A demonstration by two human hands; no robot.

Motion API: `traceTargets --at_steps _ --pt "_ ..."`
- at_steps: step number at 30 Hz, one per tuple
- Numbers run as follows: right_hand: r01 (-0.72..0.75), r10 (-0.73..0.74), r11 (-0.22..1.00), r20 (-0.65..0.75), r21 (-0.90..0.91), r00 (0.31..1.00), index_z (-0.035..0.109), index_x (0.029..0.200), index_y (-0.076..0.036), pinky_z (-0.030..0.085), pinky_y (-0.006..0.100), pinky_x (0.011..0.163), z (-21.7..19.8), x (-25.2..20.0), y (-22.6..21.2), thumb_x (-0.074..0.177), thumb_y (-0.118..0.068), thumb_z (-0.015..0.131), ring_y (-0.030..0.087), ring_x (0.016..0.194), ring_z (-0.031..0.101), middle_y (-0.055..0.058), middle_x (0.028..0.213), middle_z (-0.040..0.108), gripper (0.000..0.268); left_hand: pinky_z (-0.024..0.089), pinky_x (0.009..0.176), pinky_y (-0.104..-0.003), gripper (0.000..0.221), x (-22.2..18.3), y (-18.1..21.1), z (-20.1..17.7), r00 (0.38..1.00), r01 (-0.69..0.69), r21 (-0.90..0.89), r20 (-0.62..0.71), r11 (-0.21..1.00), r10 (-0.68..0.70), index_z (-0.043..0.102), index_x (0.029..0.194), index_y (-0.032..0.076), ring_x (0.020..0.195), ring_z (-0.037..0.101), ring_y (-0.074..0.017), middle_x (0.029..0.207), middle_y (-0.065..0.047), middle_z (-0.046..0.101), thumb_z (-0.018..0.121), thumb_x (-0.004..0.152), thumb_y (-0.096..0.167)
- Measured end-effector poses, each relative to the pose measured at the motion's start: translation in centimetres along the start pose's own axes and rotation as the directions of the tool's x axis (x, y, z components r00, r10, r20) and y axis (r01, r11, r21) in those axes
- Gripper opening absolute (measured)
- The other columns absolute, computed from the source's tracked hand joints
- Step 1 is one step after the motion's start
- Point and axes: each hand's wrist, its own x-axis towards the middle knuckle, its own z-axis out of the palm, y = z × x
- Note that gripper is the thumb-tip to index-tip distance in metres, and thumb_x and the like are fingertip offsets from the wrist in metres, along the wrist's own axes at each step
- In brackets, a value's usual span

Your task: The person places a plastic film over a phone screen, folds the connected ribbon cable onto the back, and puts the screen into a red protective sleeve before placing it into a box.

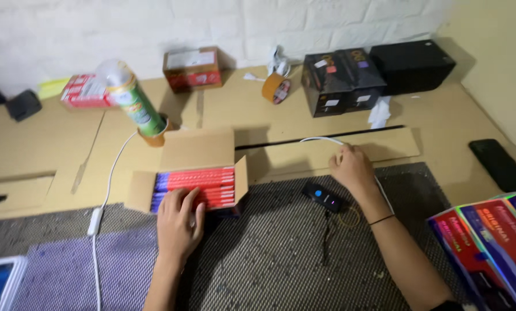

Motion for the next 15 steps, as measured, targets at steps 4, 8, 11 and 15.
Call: traceTargets --at_steps 4,8,11,15 --pt "0.141 -0.146 0.989 -0.117 -0.052 0.982 0.068 0.103 -0.004 0.052 0.054 0.077 -0.8 1.7 1.0 0.088 -0.029 0.062 0.039 0.095 0.063 0.015 0.102 0.064 0.030 0.044 0.104 -0.045 0.031 -0.7 -0.5 0.8 1.000 0.000 0.037 -0.002 0.999 0.000 0.066 0.120 0.010 0.117 0.060 -0.0313 0.124 -0.013 0.063 0.059 0.095 0.028" --pt "0.044 -0.044 0.999 0.043 -0.008 0.998 0.067 0.117 -0.004 0.046 0.052 0.096 -0.6 6.4 2.9 0.092 -0.037 0.056 0.033 0.108 0.062 0.011 0.117 0.065 0.043 0.042 0.109 -0.047 0.032 -0.7 -0.6 1.5 1.000 -0.004 0.075 -0.004 0.997 0.005 0.066 0.121 0.010 0.121 0.060 -0.0307 0.125 -0.011 0.064 0.056 0.096 0.028" --pt "0.016 -0.020 0.999 0.133 0.031 0.991 0.070 0.107 -0.012 0.043 0.049 0.104 0.5 9.0 5.1 0.095 -0.031 0.058 0.026 0.114 0.059 0.007 0.116 0.063 0.026 0.043 0.106 -0.046 0.032 -0.6 -0.7 1.6 1.000 0.010 0.098 0.005 0.995 -0.010 0.068 0.119 0.010 0.120 0.062 -0.0310 0.124 -0.011 0.065 0.053 0.098 0.029" --pt "0.136 -0.098 0.976 -0.208 0.173 0.973 0.068 0.085 -0.006 0.052 0.046 0.075 1.1 8.5 5.7 0.093 -0.016 0.069 0.033 0.084 0.064 0.012 0.094 0.063 0.013 0.042 0.110 -0.048 0.042 -0.8 -1.5 0.9 0.997 -0.049 0.105 0.071 0.993 0.042 0.064 0.125 0.010 0.124 0.060 -0.0322 0.128 -0.013 0.063 0.061 0.093 0.038"
